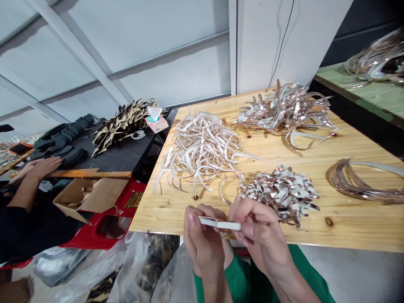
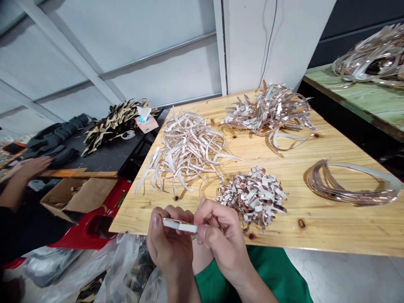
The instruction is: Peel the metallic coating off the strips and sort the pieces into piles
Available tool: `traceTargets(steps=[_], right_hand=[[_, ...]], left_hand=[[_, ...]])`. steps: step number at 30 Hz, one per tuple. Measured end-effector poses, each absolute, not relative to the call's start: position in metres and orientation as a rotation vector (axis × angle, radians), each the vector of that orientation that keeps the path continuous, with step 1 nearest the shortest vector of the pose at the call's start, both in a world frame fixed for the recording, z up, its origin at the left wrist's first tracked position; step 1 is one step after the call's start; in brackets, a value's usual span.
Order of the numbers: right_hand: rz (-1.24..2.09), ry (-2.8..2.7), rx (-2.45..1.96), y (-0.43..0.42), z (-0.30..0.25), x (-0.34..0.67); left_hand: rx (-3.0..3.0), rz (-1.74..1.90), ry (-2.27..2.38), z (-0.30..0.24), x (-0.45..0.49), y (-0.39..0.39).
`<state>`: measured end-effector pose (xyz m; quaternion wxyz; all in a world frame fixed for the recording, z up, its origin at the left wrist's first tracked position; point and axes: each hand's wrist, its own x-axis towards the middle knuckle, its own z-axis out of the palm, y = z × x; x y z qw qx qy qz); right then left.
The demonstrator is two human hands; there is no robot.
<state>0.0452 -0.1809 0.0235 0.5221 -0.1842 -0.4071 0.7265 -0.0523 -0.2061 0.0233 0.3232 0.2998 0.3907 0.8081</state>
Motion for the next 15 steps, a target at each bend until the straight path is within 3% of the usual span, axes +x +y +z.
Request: traceTargets(steps=[4, 8, 15], right_hand=[[1.543, -1.198, -0.721, -0.181, 0.026, 0.044], [1.348, -1.576, -0.921, -0.181, 0.032, 0.042], [1.371, -1.75, -0.811, -0.178, 0.039, 0.046]], left_hand=[[0.943, 2.226, 1.436, 0.019, -0.058, -0.208], [1.169, 2.097, 1.783, 0.01, -0.064, -0.216], [1.21, 2.028, 1.412, 0.014, -0.063, -0.219]])
